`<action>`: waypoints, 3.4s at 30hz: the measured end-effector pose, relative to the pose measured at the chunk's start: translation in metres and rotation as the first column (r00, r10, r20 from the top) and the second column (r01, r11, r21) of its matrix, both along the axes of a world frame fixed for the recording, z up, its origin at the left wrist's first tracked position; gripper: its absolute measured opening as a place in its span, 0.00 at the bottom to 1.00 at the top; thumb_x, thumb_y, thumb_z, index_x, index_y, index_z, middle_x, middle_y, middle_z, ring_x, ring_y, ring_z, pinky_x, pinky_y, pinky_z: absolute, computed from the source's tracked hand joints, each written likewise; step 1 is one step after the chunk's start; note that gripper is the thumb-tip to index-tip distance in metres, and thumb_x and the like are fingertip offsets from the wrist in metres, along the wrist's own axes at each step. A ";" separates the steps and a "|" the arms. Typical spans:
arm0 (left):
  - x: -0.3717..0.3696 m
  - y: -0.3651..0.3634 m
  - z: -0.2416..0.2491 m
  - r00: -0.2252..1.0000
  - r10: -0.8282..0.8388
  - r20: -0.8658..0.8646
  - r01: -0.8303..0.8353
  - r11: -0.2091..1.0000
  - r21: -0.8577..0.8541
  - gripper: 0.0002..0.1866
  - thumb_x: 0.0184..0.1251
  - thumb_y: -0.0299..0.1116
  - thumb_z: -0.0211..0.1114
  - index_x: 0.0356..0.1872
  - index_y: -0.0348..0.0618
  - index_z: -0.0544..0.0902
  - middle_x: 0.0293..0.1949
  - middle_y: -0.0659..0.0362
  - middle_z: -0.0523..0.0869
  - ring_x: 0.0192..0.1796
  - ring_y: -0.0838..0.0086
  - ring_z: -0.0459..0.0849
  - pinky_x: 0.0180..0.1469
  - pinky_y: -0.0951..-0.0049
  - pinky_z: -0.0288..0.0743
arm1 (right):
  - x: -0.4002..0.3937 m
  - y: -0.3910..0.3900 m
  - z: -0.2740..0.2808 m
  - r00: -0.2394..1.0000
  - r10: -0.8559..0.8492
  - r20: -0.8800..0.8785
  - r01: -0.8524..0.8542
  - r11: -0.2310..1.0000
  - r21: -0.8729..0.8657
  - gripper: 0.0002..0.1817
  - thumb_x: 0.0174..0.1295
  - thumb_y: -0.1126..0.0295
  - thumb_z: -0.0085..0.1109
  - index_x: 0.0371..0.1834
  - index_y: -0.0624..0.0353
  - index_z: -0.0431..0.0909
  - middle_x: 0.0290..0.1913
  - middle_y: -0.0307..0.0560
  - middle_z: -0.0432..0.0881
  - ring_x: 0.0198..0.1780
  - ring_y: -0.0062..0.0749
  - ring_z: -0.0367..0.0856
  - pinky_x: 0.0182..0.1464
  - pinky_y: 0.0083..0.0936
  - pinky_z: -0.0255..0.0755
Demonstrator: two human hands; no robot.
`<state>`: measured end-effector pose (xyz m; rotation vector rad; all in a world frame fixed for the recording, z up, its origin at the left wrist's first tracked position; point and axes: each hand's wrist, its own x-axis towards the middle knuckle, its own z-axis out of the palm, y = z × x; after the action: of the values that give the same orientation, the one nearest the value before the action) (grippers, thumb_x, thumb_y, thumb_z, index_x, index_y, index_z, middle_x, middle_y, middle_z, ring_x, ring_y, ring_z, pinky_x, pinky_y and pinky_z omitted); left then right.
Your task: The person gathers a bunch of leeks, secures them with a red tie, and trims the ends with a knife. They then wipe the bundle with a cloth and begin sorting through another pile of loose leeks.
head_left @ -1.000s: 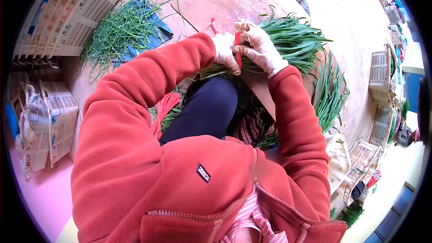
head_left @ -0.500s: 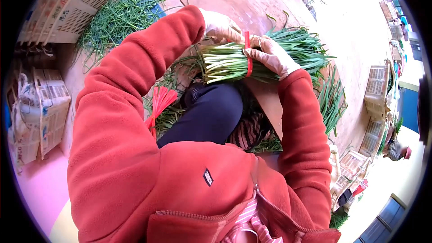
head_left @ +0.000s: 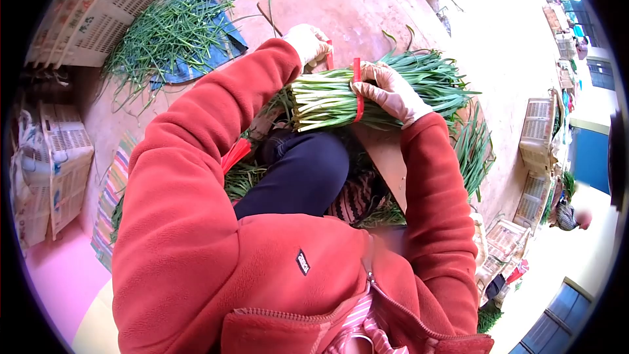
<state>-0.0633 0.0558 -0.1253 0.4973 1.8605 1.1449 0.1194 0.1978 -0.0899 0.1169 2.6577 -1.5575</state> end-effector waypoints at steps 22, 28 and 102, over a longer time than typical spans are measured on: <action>0.031 -0.022 0.004 0.792 -0.391 0.468 0.102 0.841 0.531 0.12 0.60 0.24 0.65 0.45 0.39 0.81 0.41 0.61 0.85 0.44 0.76 0.81 0.51 0.74 0.74 | -0.028 -0.025 0.045 0.821 -0.293 0.489 0.162 0.942 0.293 0.15 0.45 0.65 0.66 0.37 0.58 0.85 0.35 0.51 0.85 0.40 0.39 0.84 0.45 0.28 0.74; 0.037 -0.020 0.014 0.818 -0.293 0.495 0.061 0.900 0.432 0.11 0.58 0.26 0.68 0.42 0.38 0.83 0.38 0.61 0.86 0.40 0.77 0.82 0.48 0.75 0.75 | -0.038 -0.027 0.043 0.805 -0.303 0.509 0.131 0.929 0.346 0.14 0.44 0.66 0.66 0.34 0.60 0.84 0.32 0.54 0.84 0.36 0.42 0.83 0.41 0.28 0.75; 0.142 0.090 0.029 0.874 -0.437 -0.212 0.483 0.737 0.473 0.03 0.64 0.27 0.64 0.36 0.39 0.82 0.32 0.66 0.83 0.35 0.84 0.77 0.42 0.83 0.72 | 0.119 0.027 0.034 0.723 -0.677 -0.137 0.689 0.721 0.070 0.13 0.57 0.67 0.65 0.44 0.59 0.82 0.43 0.46 0.83 0.44 0.30 0.80 0.51 0.26 0.72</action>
<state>0.0785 0.1454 -0.0967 1.2616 1.3526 1.2715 0.2389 0.2245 -0.0559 1.1946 2.9595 -1.5641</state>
